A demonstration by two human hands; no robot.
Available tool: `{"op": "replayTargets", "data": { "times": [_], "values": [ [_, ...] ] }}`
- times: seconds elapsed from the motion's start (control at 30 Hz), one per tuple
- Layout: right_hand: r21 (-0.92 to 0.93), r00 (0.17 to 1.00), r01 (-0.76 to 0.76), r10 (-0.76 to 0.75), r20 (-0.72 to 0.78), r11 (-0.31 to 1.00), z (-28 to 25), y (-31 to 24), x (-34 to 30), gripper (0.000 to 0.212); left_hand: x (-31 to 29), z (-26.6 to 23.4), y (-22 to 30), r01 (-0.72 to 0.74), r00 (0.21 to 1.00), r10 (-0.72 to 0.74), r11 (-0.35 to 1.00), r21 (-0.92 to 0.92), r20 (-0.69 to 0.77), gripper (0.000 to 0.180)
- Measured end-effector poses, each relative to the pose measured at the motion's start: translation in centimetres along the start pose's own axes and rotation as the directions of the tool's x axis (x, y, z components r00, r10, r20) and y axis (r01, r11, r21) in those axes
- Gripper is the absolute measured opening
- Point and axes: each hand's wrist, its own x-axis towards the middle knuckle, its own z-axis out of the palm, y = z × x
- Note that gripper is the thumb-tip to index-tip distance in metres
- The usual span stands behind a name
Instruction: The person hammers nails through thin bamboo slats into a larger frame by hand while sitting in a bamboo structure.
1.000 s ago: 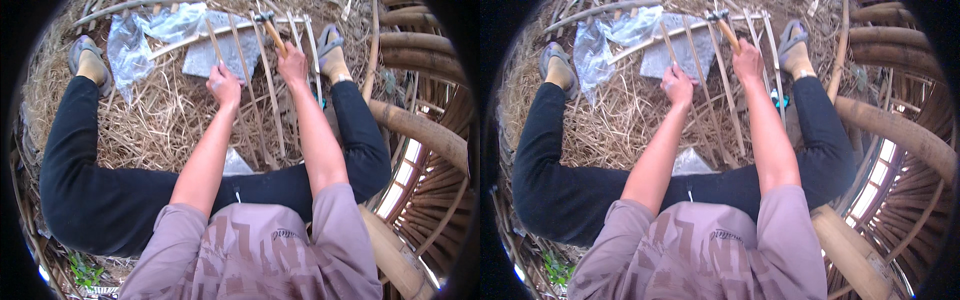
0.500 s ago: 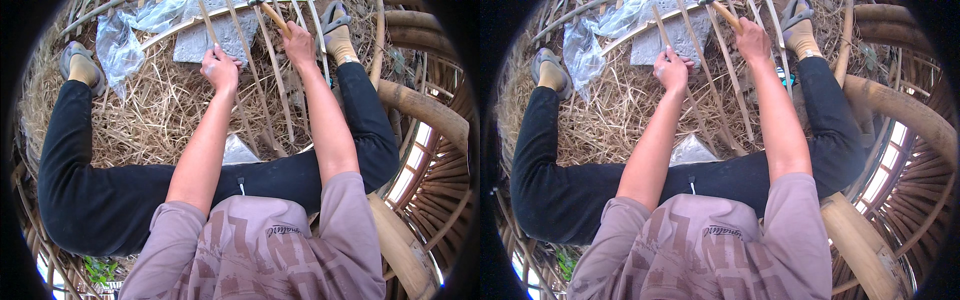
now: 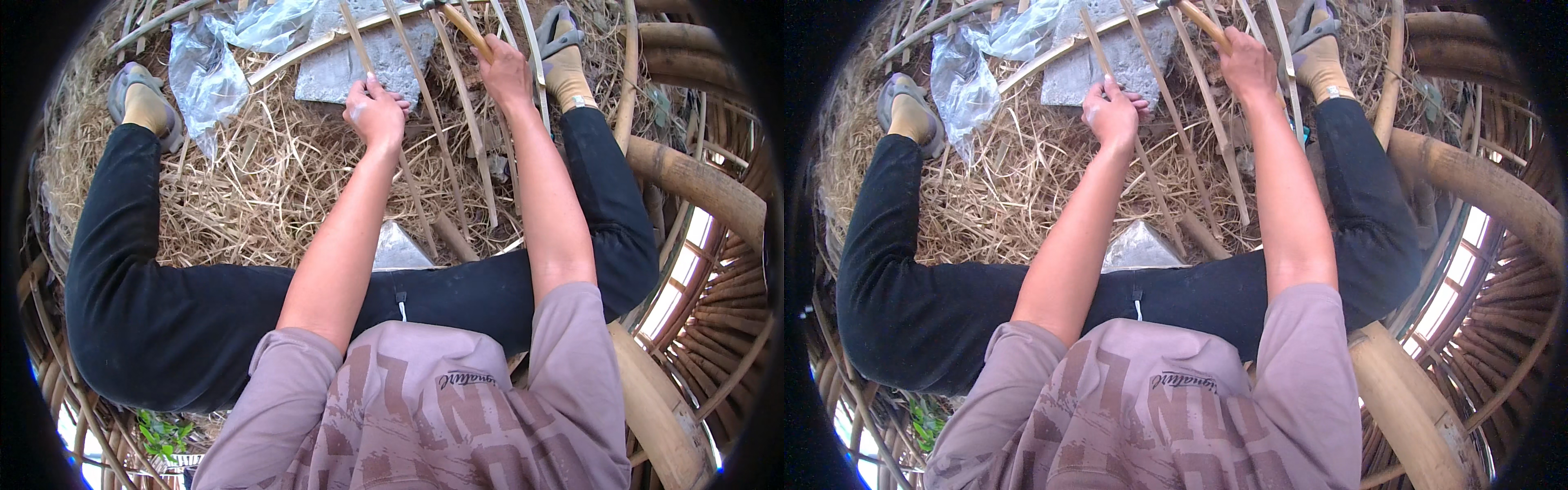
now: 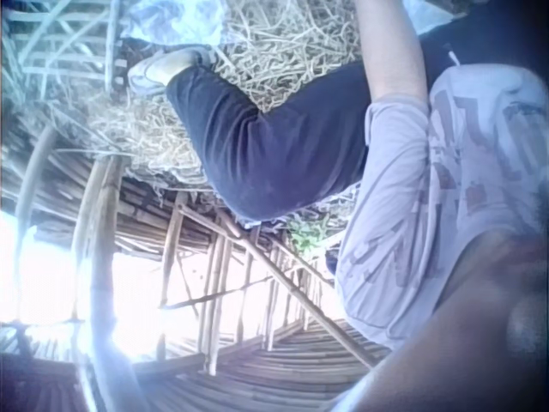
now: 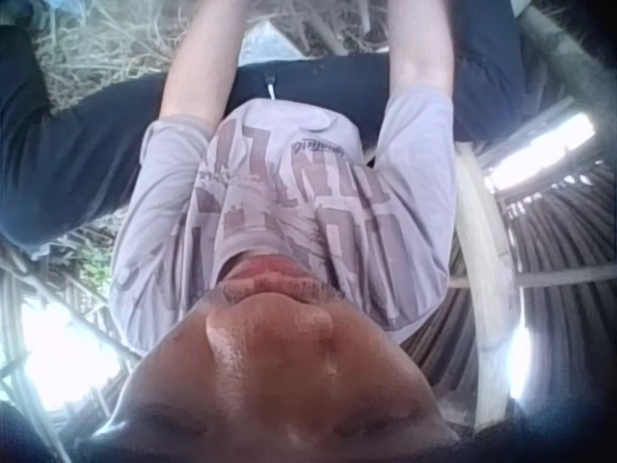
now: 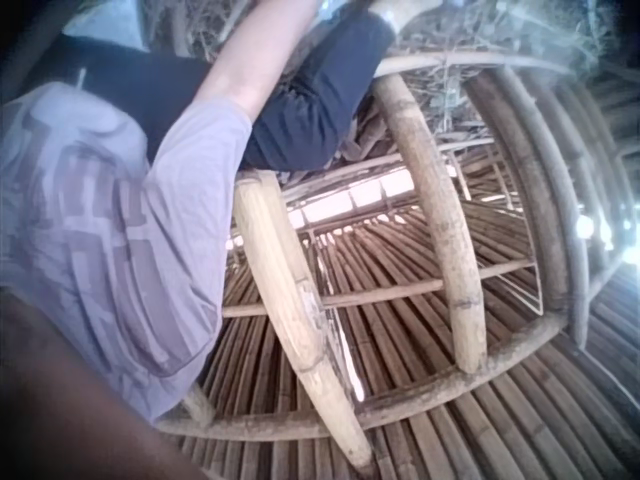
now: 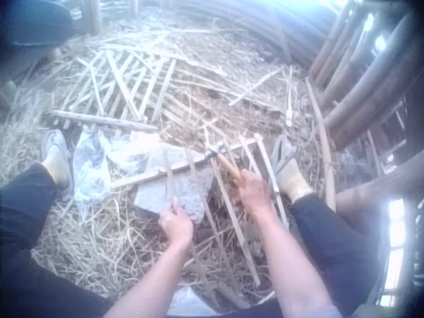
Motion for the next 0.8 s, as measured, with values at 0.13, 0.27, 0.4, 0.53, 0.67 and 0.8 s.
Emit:
{"op": "replayTargets", "data": {
  "times": [0.13,0.27,0.4,0.53,0.67,0.8],
  "values": [
    [-0.011,0.999,-0.029,0.029,0.03,1.0,-0.1,-0.5,-0.7,0.023,-0.3,-0.2,-0.4,0.011,1.0,-0.011,1.0,-0.002,-0.014,0.031],
    [0.005,0.999,-0.025,0.025,0.048,1.0,0.0,0.5,-0.5,0.023,-0.5,0.3,-0.3,0.076,0.997,-0.076,0.997,-0.022,-0.004,0.03],
    [0.024,0.999,0.001,-0.002,0.044,1.0,0.2,0.9,-0.1,0.023,0.2,0.1,-0.7,0.072,0.997,-0.072,0.997,0.004,0.043,0.03],
    [0.006,0.992,-0.074,0.073,0.107,0.997,-0.2,0.5,-0.2,0.024,-0.1,0.0,-0.7,0.07,0.996,-0.071,0.997,0.017,0.056,0.03],
    [-0.01,0.996,-0.026,0.027,0.086,1.0,0.0,1.3,-0.2,0.024,-0.5,0.3,-0.2,0.079,0.995,-0.08,0.997,0.019,0.062,0.03],
    [-0.026,0.997,-0.018,0.02,0.069,1.0,0.1,1.2,0.0,0.023,-0.5,0.3,-0.6,0.037,0.999,-0.038,0.999,0.04,0.034,0.031]
  ]
}}
